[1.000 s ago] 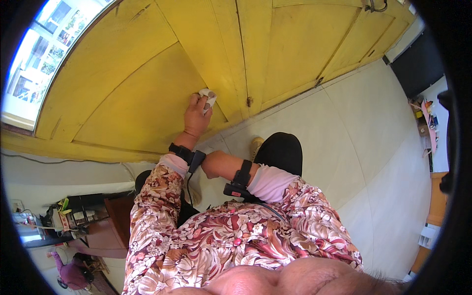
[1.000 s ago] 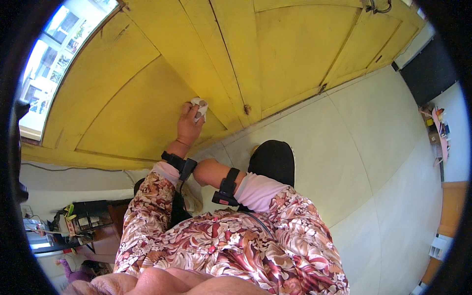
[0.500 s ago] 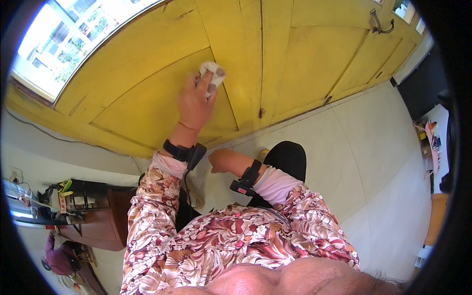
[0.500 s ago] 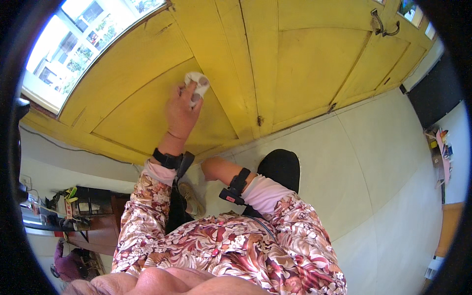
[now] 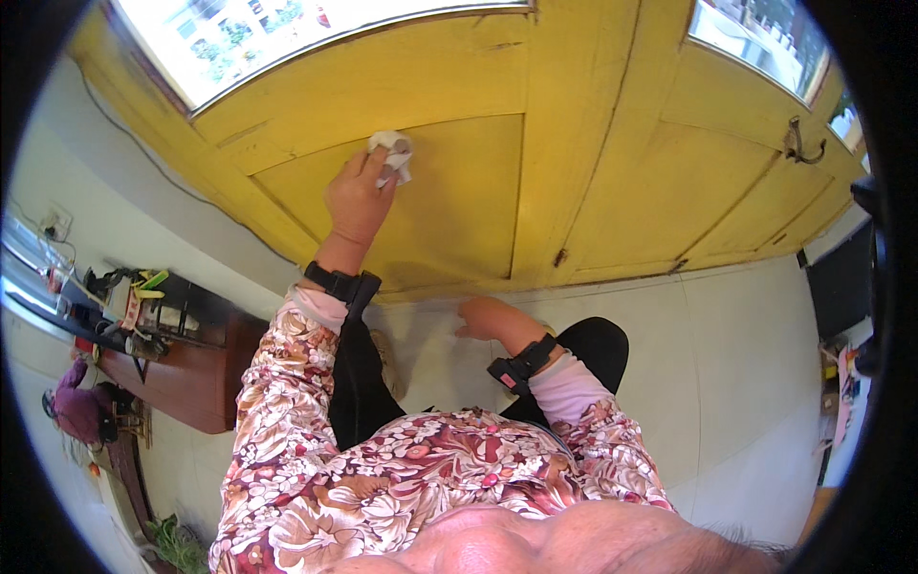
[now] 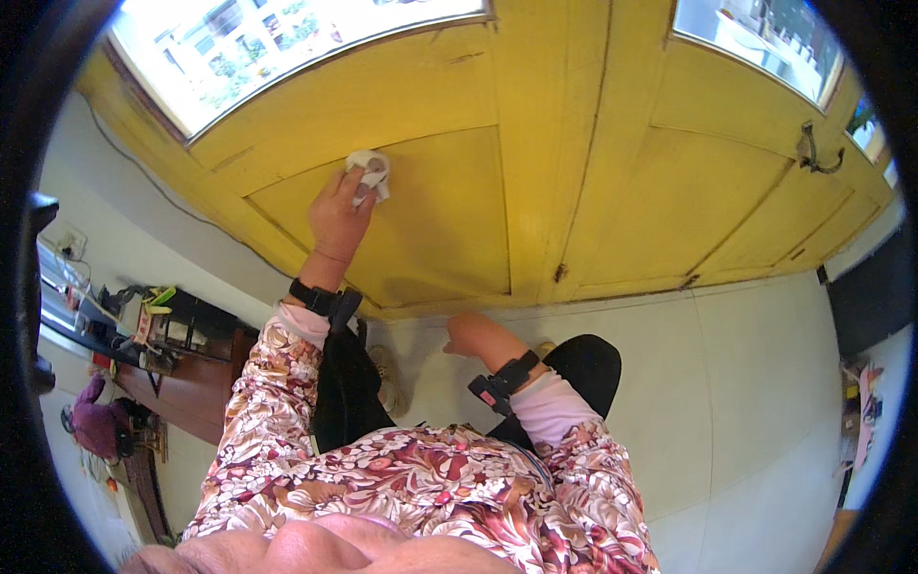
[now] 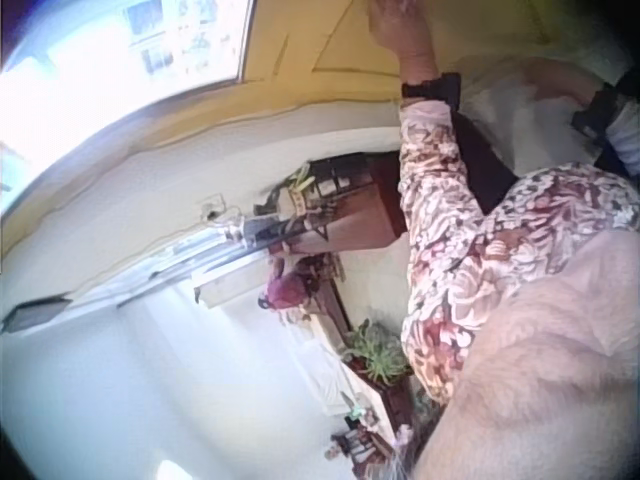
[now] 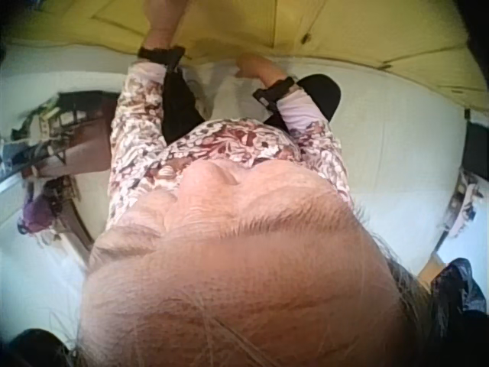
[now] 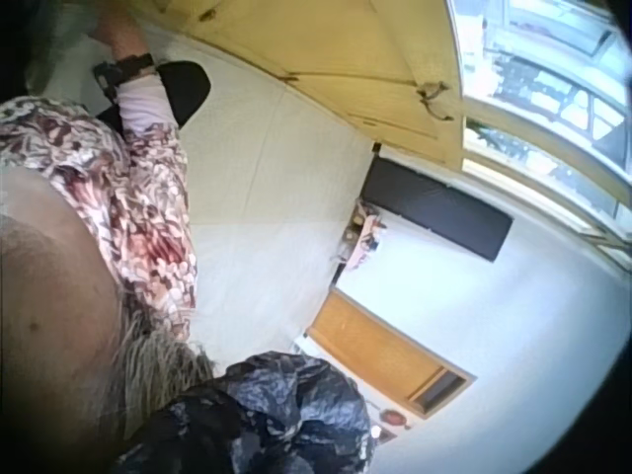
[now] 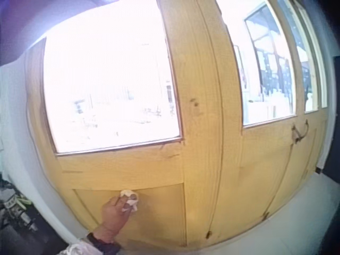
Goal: The person wipes the surface of a yellow wooden door with a white cloth. They systematically clean different sections of the door, moving from the lower panels to the upper areas and around the glass panes.
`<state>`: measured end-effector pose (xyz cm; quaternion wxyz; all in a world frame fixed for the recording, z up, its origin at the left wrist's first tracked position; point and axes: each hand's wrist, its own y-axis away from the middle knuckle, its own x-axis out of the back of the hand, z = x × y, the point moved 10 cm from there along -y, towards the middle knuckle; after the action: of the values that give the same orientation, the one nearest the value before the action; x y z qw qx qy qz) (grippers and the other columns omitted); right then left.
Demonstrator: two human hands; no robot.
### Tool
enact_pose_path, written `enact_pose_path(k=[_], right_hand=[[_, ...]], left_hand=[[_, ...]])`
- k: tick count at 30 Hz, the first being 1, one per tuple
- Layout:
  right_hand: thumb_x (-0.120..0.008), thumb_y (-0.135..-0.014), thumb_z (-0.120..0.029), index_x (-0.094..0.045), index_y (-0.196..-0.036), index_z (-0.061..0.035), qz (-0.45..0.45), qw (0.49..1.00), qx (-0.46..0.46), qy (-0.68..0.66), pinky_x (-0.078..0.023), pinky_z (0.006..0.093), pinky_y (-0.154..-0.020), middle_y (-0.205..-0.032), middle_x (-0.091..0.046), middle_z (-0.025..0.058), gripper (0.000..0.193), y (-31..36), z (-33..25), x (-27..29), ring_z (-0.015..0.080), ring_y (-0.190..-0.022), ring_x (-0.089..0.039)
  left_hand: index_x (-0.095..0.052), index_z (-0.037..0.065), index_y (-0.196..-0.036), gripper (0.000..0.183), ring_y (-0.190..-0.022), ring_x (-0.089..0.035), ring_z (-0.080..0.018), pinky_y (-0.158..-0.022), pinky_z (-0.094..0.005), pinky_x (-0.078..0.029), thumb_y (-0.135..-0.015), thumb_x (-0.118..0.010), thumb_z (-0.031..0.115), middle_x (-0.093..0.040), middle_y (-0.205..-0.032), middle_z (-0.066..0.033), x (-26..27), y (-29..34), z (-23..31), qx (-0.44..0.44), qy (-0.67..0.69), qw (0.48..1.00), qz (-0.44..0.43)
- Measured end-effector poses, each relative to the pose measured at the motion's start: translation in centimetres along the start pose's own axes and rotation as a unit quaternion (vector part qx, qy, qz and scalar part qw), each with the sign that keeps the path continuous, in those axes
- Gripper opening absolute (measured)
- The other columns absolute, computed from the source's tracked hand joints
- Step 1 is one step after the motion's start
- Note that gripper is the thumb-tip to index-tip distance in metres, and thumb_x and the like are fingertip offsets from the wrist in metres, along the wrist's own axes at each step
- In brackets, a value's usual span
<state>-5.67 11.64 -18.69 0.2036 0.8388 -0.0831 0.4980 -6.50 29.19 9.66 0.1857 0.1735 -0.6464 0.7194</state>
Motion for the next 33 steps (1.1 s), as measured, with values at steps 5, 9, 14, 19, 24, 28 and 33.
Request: enact_pose_path(k=[5,9,14,19,24,28,33], right_hand=[[-0.076,-0.082,-0.038,-0.075,-0.095,0.0025,-0.033,0.999,-0.02,0.014,-0.055,0.0508,-0.083,-0.099,-0.072,0.0251,0.042,0.1,0.6,-0.2,0.0431,-0.093,-0.069],[-0.073,-0.085,-0.039,-0.073,-0.103,0.0009,-0.07,0.997,-0.025,0.02,-0.053,0.0505,-0.086,-0.104,-0.071,0.0236,0.044,0.3,0.5,0.0,0.0427,-0.098,-0.067],[-0.073,-0.085,-0.039,-0.072,-0.103,0.0011,-0.065,0.997,-0.027,0.03,-0.053,0.0508,-0.085,-0.103,-0.071,0.0236,0.043,0.7,0.5,0.1,0.0429,-0.098,-0.067],[-0.075,-0.082,-0.036,-0.075,-0.095,0.0027,-0.023,1.0,-0.013,0.015,-0.055,0.052,-0.081,-0.098,-0.072,0.0252,0.041,1.0,0.4,0.2,0.0433,-0.093,-0.069],[-0.074,-0.081,-0.035,-0.075,-0.092,0.0022,-0.038,0.999,-0.026,0.003,-0.055,0.0524,-0.08,-0.097,-0.072,0.0247,0.039,0.9,0.6,-0.9,0.0431,-0.091,-0.069],[-0.073,-0.08,-0.033,-0.076,-0.09,0.001,0.012,1.0,-0.009,-0.001,-0.055,0.0523,-0.08,-0.096,-0.072,0.0242,0.036,1.1,-0.5,0.1,0.0431,-0.09,-0.069],[-0.072,-0.083,-0.037,-0.073,-0.101,-0.0011,-0.025,0.998,-0.048,-0.013,-0.054,0.0508,-0.083,-0.101,-0.072,0.0224,0.04,1.0,-1.1,0.5,0.0422,-0.097,-0.068]], left_hand=[[-0.066,0.012,-0.121,0.042,-0.085,-0.068,-0.0355,-0.069,-0.0434,-0.055,-0.081,-0.076,0.017,-0.066,-0.103,-0.0118,4.7,4.3,-8.7,0.066,-0.127,0.988,0.061],[-0.065,0.012,-0.125,0.044,-0.089,-0.068,-0.0377,-0.07,-0.0455,-0.056,-0.084,-0.074,0.025,-0.065,-0.115,-0.013,6.6,7.0,-15.5,0.229,-0.169,0.958,0.04],[-0.062,0.006,-0.129,0.047,-0.095,-0.066,-0.0405,-0.074,-0.0471,-0.056,-0.089,-0.071,0.028,-0.062,-0.119,-0.0172,6.3,7.5,-15.6,0.241,-0.151,0.955,0.088],[-0.06,0.001,-0.129,0.048,-0.101,-0.063,-0.0437,-0.08,-0.0486,-0.055,-0.09,-0.07,0.026,-0.06,-0.121,-0.023,4.7,6.7,-13.1,0.278,-0.087,0.952,0.094],[-0.058,-0.003,-0.128,0.05,-0.098,-0.063,-0.0455,-0.078,-0.048,-0.055,-0.086,-0.075,0.02,-0.059,-0.12,-0.0266,2.1,4.5,-5.4,0.173,-0.041,0.981,0.079],[-0.057,-0.003,-0.128,0.053,-0.093,-0.064,-0.044,-0.074,-0.0462,-0.056,-0.082,-0.078,0.015,-0.058,-0.12,-0.0262,-0.6,2.6,0.7,0.108,0.003,0.992,0.066],[-0.057,-0.002,-0.127,0.058,-0.09,-0.065,-0.0412,-0.071,-0.0442,-0.055,-0.077,-0.081,0.013,-0.058,-0.118,-0.0232,-3.1,0.5,6.2,0.054,0.052,0.996,0.05]])
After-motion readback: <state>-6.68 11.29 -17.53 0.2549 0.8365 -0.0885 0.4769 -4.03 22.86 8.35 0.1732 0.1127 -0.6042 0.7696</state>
